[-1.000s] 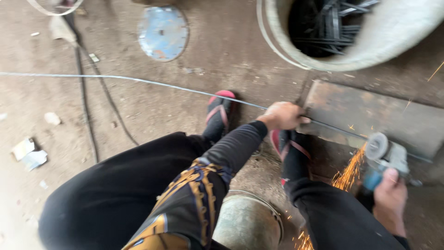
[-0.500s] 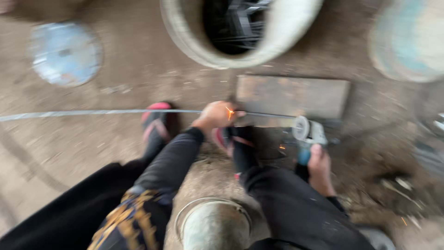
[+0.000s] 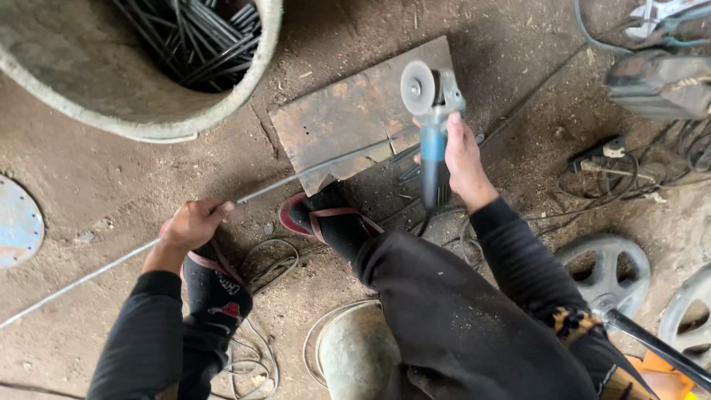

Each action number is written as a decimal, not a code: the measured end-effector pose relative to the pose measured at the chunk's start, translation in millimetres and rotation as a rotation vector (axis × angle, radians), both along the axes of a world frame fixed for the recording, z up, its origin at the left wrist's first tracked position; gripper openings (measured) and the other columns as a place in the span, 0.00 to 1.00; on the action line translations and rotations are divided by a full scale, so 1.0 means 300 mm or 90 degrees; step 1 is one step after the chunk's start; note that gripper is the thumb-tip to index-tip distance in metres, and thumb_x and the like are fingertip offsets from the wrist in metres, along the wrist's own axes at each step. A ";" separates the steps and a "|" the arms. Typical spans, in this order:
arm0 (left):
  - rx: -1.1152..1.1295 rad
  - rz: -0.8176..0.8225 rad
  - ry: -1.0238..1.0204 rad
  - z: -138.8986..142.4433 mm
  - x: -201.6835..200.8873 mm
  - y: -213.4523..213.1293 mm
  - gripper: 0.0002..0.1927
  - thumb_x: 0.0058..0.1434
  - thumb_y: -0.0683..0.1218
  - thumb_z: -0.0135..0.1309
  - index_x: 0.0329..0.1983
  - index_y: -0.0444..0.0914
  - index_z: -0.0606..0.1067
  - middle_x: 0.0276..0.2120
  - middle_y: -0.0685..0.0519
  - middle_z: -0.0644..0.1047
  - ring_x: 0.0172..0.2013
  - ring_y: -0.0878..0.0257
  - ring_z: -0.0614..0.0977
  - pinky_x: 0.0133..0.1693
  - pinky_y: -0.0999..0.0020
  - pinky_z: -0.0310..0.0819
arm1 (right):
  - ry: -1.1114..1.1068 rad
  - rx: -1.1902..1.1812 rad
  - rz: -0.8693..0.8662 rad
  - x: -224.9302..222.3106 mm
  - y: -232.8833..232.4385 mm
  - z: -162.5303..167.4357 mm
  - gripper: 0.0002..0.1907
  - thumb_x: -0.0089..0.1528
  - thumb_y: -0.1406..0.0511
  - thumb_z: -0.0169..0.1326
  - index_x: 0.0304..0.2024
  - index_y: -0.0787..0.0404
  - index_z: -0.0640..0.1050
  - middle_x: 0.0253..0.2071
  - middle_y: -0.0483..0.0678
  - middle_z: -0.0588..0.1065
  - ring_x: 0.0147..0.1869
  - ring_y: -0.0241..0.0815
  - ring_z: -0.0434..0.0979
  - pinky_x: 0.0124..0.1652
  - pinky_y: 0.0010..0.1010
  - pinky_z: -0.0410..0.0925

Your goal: The person uses an angle grinder to cut a long metal rod into shorter segments. They hold the rod against a metal plate on the floor and repeatedly cut it, producing sparks. The cut pieces are placed into a nearby bucket.

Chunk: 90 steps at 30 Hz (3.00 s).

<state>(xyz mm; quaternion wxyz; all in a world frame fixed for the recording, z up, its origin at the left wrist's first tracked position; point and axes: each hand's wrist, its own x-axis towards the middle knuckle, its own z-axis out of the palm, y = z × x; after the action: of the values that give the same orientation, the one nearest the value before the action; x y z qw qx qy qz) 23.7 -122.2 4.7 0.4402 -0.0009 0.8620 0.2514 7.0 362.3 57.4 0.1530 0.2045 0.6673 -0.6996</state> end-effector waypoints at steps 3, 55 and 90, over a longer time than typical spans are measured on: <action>0.037 0.023 0.041 -0.003 -0.014 0.043 0.23 0.68 0.62 0.49 0.44 0.42 0.83 0.27 0.44 0.82 0.31 0.51 0.85 0.39 0.54 0.79 | -0.021 -0.034 -0.098 0.149 0.058 -0.020 0.35 0.74 0.46 0.32 0.65 0.67 0.69 0.58 0.59 0.78 0.33 0.45 0.80 0.35 0.37 0.77; -0.012 -0.025 0.128 -0.094 -0.021 0.488 0.25 0.70 0.63 0.46 0.30 0.40 0.77 0.17 0.45 0.78 0.20 0.45 0.81 0.30 0.50 0.76 | -0.194 -0.068 -0.262 0.570 0.203 -0.077 0.35 0.67 0.40 0.37 0.59 0.60 0.69 0.46 0.55 0.80 0.31 0.42 0.81 0.33 0.35 0.77; 0.011 -0.015 0.121 -0.050 -0.044 0.430 0.26 0.70 0.66 0.43 0.37 0.42 0.80 0.30 0.45 0.82 0.36 0.46 0.85 0.44 0.49 0.77 | 0.013 0.427 0.114 0.223 -0.040 -0.051 0.27 0.70 0.52 0.48 0.57 0.68 0.74 0.41 0.57 0.79 0.44 0.47 0.80 0.44 0.37 0.70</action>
<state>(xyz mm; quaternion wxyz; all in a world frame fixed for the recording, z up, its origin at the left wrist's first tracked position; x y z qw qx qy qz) 10.6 6.7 -10.5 0.3595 0.0369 0.8977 0.2522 73.8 350.2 41.9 0.1310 0.1771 0.8769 -0.4272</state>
